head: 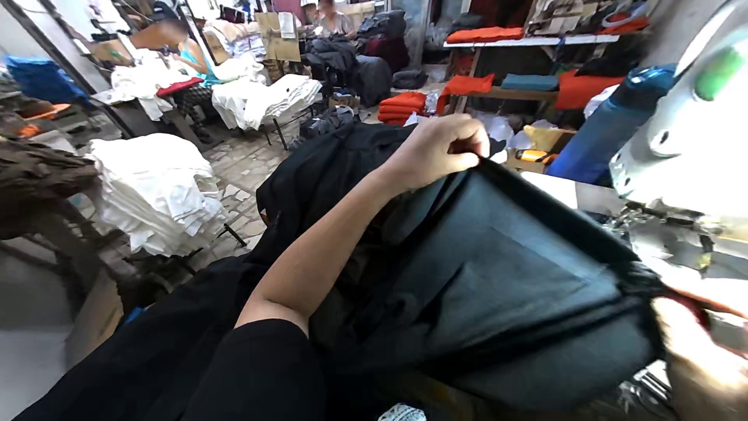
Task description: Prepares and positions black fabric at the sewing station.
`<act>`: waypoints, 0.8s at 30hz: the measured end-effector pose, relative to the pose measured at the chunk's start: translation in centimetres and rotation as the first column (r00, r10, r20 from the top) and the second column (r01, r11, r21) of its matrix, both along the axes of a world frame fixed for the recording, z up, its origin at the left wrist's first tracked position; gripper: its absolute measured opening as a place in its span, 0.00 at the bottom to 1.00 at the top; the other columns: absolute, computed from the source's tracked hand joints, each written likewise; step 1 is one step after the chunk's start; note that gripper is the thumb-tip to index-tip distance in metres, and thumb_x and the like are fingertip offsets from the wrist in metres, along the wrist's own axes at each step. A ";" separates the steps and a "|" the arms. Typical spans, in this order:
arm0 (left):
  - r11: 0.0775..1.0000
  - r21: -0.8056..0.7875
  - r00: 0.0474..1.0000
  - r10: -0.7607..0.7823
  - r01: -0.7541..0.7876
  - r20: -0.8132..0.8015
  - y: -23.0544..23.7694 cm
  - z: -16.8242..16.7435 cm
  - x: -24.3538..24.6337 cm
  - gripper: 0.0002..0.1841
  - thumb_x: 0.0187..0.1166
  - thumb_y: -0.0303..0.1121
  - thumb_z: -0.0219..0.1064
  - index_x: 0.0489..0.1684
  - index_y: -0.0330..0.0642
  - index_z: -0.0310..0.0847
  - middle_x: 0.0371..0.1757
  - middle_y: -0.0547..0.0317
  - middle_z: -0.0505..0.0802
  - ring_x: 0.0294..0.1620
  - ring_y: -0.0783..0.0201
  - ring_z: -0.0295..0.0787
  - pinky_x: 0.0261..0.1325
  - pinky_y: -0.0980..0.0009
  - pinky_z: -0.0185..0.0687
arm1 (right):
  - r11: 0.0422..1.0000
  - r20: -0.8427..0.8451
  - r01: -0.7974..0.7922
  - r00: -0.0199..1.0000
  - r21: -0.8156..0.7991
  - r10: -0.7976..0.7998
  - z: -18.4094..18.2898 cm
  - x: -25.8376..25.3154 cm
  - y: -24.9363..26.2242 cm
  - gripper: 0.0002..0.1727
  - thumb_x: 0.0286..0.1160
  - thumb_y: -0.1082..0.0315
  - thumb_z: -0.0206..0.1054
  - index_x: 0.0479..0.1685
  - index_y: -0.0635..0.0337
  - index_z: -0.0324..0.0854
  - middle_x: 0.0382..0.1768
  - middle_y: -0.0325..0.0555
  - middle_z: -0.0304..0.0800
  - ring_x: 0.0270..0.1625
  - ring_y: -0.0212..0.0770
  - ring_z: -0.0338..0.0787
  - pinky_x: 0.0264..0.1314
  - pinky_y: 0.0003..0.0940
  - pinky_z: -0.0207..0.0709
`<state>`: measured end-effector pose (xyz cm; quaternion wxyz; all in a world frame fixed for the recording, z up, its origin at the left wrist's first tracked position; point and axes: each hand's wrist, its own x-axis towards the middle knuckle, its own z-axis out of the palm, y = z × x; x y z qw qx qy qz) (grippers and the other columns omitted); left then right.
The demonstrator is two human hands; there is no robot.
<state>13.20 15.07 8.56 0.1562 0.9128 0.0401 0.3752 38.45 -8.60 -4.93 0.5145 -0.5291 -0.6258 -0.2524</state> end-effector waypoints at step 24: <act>0.976 -0.122 0.902 -0.213 0.180 -0.376 -5.0 -6.8 9.8 0.07 0.72 0.36 0.76 0.38 0.44 0.94 0.37 0.60 0.89 0.49 0.62 0.82 0.54 0.64 0.74 | 0.998 -0.047 0.023 0.999 0.063 -0.020 -3.8 -0.1 3.0 0.13 0.81 0.58 0.65 0.41 0.51 0.95 0.45 0.47 0.96 0.60 0.42 0.88 0.72 0.40 0.71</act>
